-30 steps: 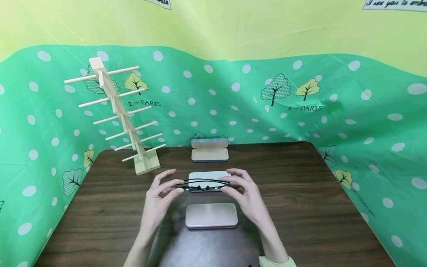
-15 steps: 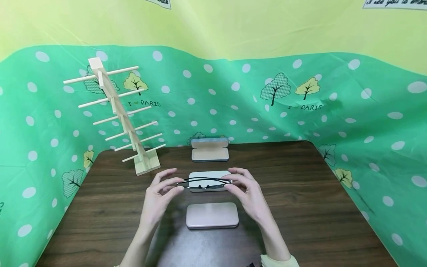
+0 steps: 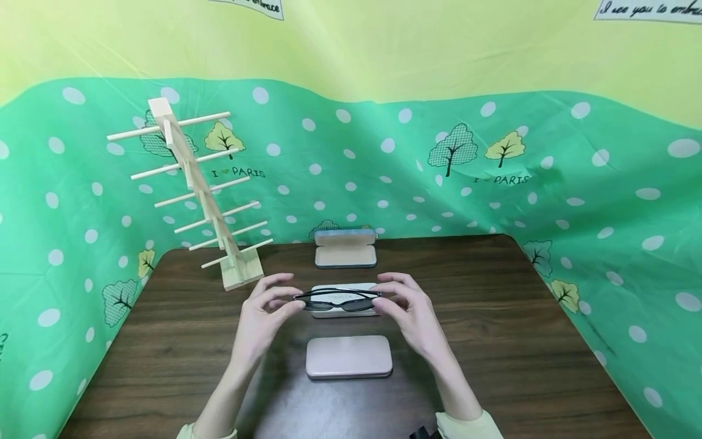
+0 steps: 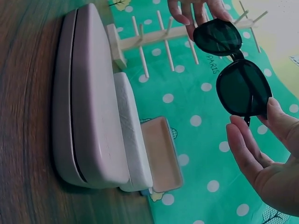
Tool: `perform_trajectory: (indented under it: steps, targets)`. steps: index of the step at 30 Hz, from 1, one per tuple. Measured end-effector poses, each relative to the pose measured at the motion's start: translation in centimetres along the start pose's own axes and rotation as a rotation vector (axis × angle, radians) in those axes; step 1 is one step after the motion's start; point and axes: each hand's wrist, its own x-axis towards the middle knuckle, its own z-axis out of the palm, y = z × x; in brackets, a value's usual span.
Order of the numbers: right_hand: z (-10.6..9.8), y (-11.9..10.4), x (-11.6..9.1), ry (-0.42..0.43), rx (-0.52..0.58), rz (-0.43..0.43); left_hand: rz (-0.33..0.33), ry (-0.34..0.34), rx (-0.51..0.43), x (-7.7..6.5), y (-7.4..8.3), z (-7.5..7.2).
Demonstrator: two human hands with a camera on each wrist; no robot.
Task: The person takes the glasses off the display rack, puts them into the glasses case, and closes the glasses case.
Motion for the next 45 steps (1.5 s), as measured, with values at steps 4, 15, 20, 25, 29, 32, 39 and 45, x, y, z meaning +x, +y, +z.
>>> perform_trajectory:
  steps: [4,15,20,25,29,32,39,45]
  targets:
    - [-0.1,0.1,0.4,-0.008,0.029,0.006,-0.006,-0.001,-0.01,0.5,0.1,0.0]
    - [-0.7,0.3,1.7,-0.018,0.093,0.011,0.034,-0.025,0.0,1.6,-0.2,-0.1]
    - [-1.2,0.5,2.5,-0.035,0.11,0.015,0.052,-0.045,0.032,2.2,0.0,0.0]
    - [-1.6,0.7,3.3,-0.054,0.083,0.029,0.057,-0.056,0.066,2.8,0.1,0.2]
    - [-1.7,0.9,4.2,-0.07,0.099,0.058,0.064,-0.066,0.1,3.5,0.1,0.1]
    - [-1.7,1.0,4.8,-0.087,0.119,0.084,0.068,-0.07,0.126,4.0,0.0,0.0]
    - [-1.5,1.9,6.1,-0.125,0.129,0.117,0.033,-0.096,0.148,5.4,-0.8,-0.2]
    - [-1.3,2.8,7.1,-0.142,0.065,0.117,-0.004,-0.114,0.116,6.7,-1.8,-0.1]
